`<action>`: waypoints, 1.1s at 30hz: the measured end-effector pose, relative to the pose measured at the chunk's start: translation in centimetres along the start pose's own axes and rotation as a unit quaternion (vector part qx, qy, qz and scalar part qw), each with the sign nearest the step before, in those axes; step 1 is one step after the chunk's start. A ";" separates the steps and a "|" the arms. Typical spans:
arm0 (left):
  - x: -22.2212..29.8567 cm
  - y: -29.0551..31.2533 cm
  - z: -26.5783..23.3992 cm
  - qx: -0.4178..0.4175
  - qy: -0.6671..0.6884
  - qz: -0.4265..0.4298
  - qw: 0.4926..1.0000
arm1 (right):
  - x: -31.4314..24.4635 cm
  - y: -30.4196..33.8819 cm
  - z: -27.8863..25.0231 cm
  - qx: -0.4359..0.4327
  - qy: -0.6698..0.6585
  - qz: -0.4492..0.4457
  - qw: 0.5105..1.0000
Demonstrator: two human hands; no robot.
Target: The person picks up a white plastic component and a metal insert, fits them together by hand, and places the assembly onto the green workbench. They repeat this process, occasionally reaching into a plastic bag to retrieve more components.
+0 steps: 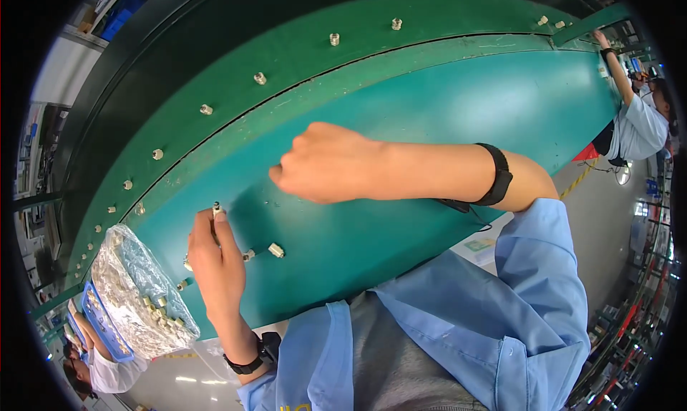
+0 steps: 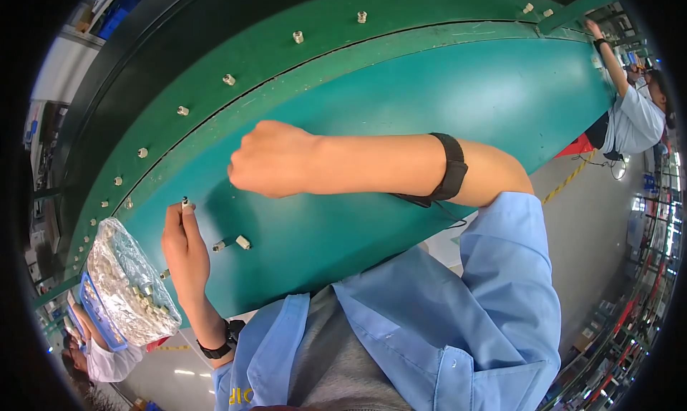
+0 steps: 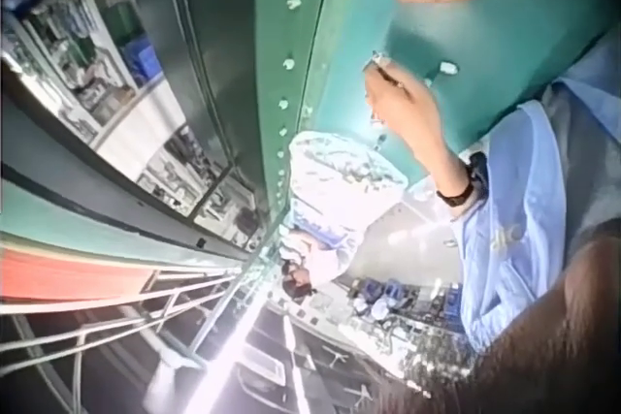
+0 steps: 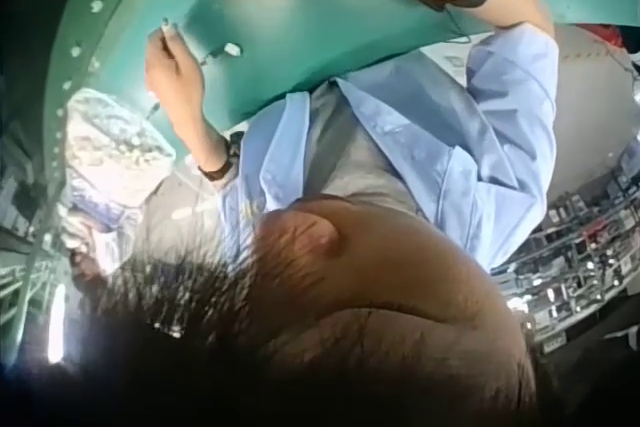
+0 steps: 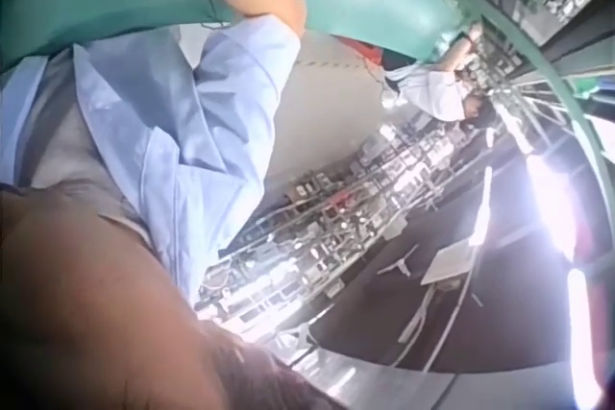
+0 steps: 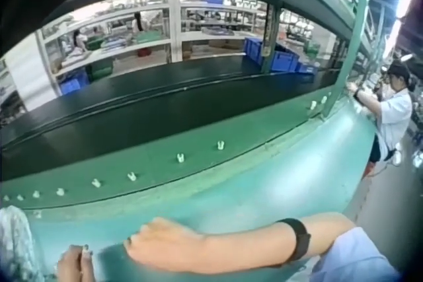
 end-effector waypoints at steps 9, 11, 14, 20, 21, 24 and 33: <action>1.3 -1.4 2.7 -0.076 0.056 0.129 0.987 | 1.0 -3.7 1.6 -0.045 -0.107 0.073 0.991; 0.8 -1.5 3.1 -0.113 0.065 0.110 0.985 | 0.7 -4.6 2.2 -0.053 -0.126 0.052 0.989; 1.0 -1.6 3.1 -0.143 0.080 0.090 0.982 | 0.1 -4.8 2.6 -0.051 -0.130 0.038 0.989; 1.2 -1.7 2.4 -0.162 0.080 0.082 0.980 | 2.6 -2.0 -1.4 0.036 -0.176 0.058 0.982; 1.2 -1.7 2.3 -0.162 0.084 0.087 0.979 | 4.4 -1.0 -2.1 0.051 -0.199 0.101 0.973; 2.1 -2.4 0.2 -0.059 0.138 0.132 0.980 | 9.5 3.0 -3.2 0.085 -0.232 0.200 0.948; 13.0 -0.8 7.4 -0.156 0.355 0.046 0.921 | 16.5 18.2 4.0 0.274 -0.789 0.462 0.297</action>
Point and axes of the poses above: each hand's wrist, its own y-axis away from the middle knuckle, its own z-axis out of the palm, x = y × z, the point moved 10 cm from there along -y, towards the middle knuckle, and after that the axes turned 9 degrees about x, right-handed, at the moved point
